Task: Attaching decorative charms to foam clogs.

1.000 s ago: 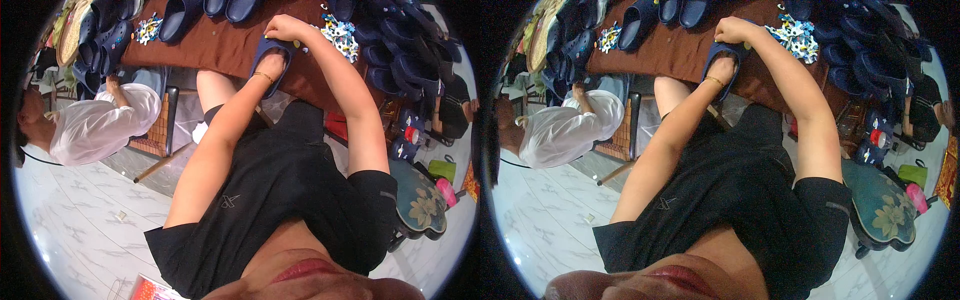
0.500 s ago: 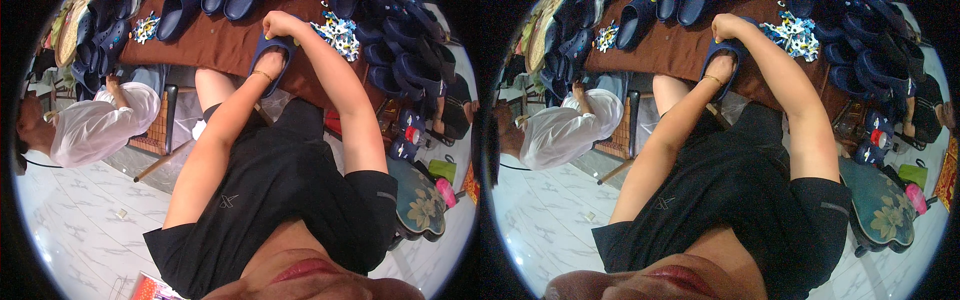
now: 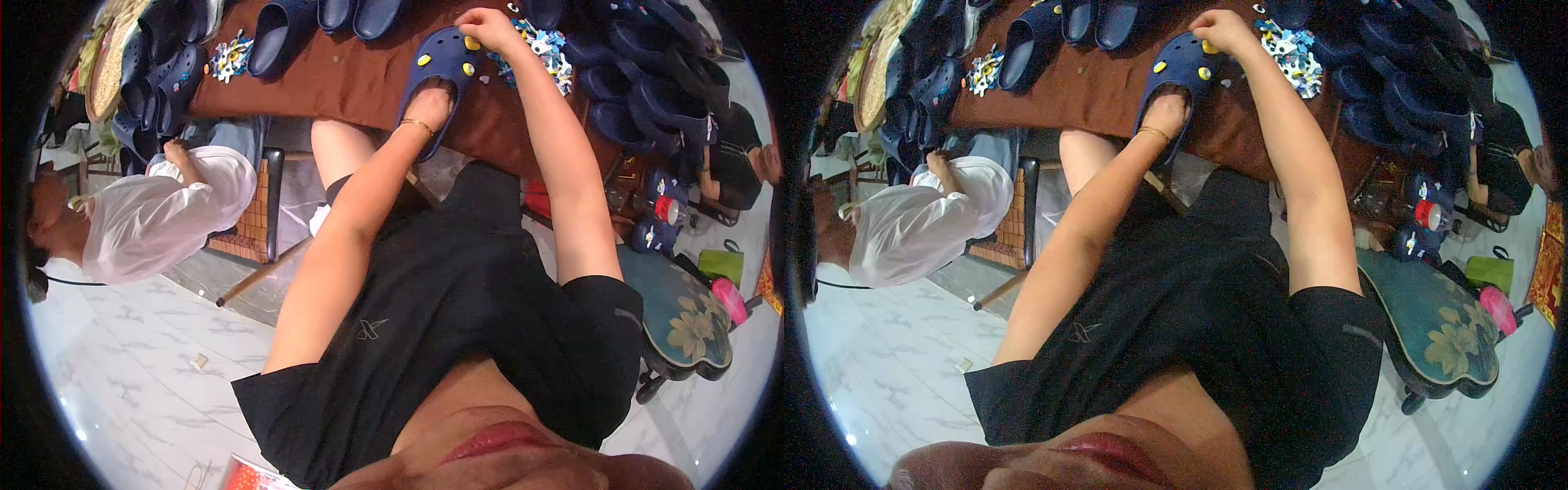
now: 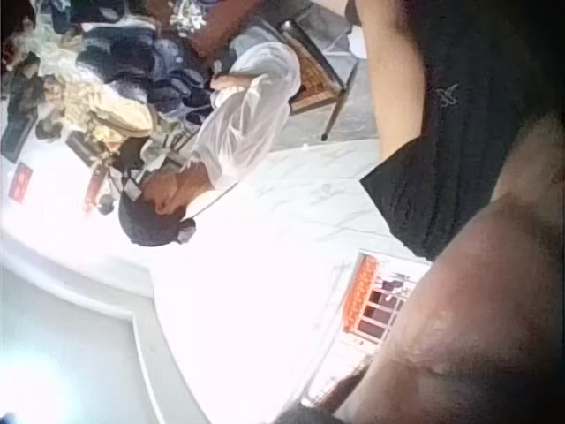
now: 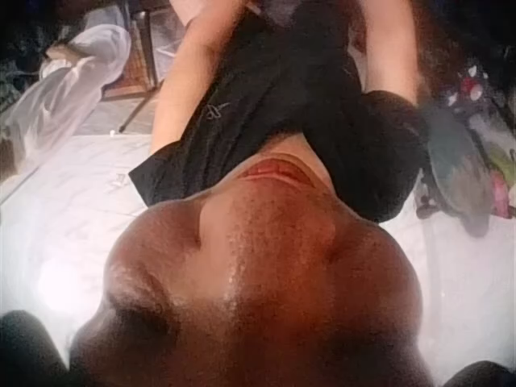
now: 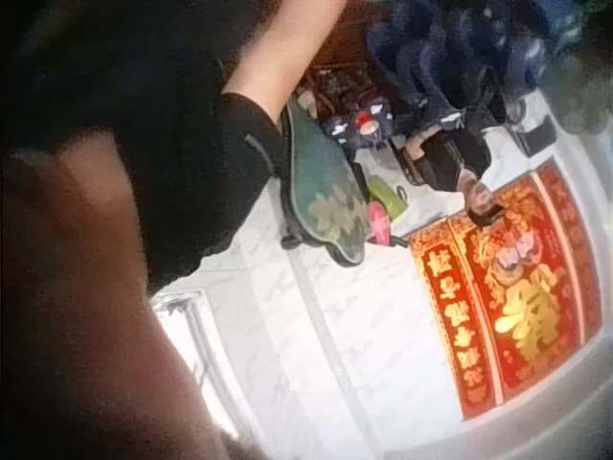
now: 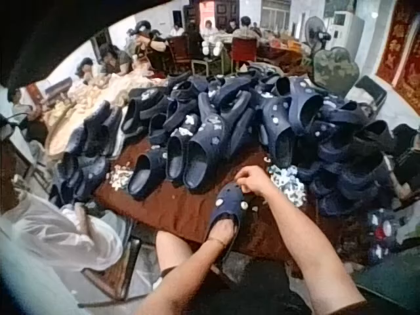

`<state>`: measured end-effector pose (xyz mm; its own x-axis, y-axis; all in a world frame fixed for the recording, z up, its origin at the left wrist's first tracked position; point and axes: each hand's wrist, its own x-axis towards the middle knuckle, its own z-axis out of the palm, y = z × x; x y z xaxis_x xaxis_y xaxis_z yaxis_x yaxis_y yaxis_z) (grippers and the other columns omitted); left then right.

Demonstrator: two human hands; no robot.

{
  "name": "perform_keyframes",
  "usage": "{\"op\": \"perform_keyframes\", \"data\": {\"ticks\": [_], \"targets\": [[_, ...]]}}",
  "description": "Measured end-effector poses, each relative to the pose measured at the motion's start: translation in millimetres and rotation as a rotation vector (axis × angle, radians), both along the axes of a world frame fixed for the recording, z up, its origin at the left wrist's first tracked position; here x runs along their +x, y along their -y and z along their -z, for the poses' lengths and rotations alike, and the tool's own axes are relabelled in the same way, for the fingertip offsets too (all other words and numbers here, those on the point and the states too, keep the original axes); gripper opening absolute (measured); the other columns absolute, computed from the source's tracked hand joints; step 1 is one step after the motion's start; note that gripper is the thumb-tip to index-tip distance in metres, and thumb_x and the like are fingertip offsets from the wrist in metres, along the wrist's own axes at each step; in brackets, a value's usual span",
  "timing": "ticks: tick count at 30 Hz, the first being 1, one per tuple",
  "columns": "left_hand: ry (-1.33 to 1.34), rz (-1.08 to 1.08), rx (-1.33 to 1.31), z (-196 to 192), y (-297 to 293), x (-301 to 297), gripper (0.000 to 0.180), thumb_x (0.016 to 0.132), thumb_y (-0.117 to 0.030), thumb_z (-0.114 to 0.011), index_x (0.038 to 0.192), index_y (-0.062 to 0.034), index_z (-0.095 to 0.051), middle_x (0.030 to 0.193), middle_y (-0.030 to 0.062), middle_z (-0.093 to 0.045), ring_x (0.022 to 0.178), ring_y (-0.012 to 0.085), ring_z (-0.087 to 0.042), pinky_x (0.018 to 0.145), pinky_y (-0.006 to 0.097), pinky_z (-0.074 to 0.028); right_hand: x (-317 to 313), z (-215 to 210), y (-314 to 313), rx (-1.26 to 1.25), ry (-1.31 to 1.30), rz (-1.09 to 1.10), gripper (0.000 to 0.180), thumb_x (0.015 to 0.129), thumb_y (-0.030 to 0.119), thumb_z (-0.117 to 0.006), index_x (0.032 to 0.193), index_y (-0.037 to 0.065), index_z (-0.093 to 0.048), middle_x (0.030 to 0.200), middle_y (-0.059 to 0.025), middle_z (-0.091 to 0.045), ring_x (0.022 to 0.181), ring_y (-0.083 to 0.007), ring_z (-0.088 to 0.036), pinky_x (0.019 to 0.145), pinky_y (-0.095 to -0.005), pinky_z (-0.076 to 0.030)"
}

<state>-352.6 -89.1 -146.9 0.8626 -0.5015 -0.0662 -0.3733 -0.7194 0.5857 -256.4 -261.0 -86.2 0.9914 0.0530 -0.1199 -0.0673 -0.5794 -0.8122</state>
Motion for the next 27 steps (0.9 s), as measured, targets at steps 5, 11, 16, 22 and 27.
{"op": "perform_keyframes", "data": {"ticks": [5, 11, 16, 22, 27], "targets": [[0.08, -0.044, -0.025, -4, 4, -1, 0.024, 0.075, -0.02, -0.05, 0.084, 0.0019, -0.054, 0.083, 0.0242, -0.056, 0.079, 0.0382, -0.054, 0.072, 0.045, -0.044, -20, 46, 35, 0.022, 0.032, 0.116, 0.02, 0.068, 0.019, -0.063, 0.084, 0.007, -0.064, 0.073, -0.0069, -0.062, 0.064, -0.0144, -0.058, 0.062, -0.0269, -0.046], [0.081, -0.043, 0.004, 2, 0, 0, 0.025, 0.074, -0.021, -0.052, 0.076, 0.003, -0.057, 0.079, 0.0226, -0.057, 0.077, 0.0371, -0.055, 0.072, 0.044, -0.044, -33, 28, 3, -0.159, 0.292, 0.153, 0.022, 0.068, 0.024, -0.061, 0.085, 0.011, -0.063, 0.079, -0.0099, -0.062, 0.075, -0.0228, -0.059, 0.07, -0.0324, -0.046], [0.134, -0.022, -0.011, 5, 3, 0, 0.025, 0.075, -0.022, -0.051, 0.074, 0.0027, -0.058, 0.078, 0.0222, -0.058, 0.075, 0.0362, -0.056, 0.07, 0.044, -0.044, -26, 2, -44, -0.331, 0.151, -0.054, 0.028, 0.068, 0.031, -0.06, 0.088, 0.012, -0.063, 0.091, -0.0124, -0.06, 0.089, -0.0284, -0.055, 0.079, -0.0379, -0.043], [0.092, -0.008, -0.003, 1, 0, 1, 0.025, 0.075, -0.022, -0.051, 0.073, 0.0023, -0.058, 0.075, 0.0222, -0.057, 0.072, 0.0363, -0.056, 0.068, 0.044, -0.045, -13, -23, -73, -0.691, -0.15, -0.169, 0.044, 0.065, 0.038, -0.064, 0.101, 0.014, -0.059, 0.116, -0.0125, -0.049, 0.109, -0.0333, -0.043, 0.087, -0.0447, -0.037], [0.01, 0.008, 0.008, 2, 2, 3, 0.022, 0.076, -0.015, -0.044, 0.088, 0.0003, -0.054, 0.087, 0.0244, -0.055, 0.08, 0.0371, -0.055, 0.072, 0.045, -0.042, -13, -12, -71, -0.655, -0.049, -0.201, 0.039, 0.066, 0.035, -0.064, 0.095, 0.01, -0.061, 0.104, -0.0146, -0.056, 0.099, -0.0311, -0.052, 0.082, -0.0429, -0.042]]}}
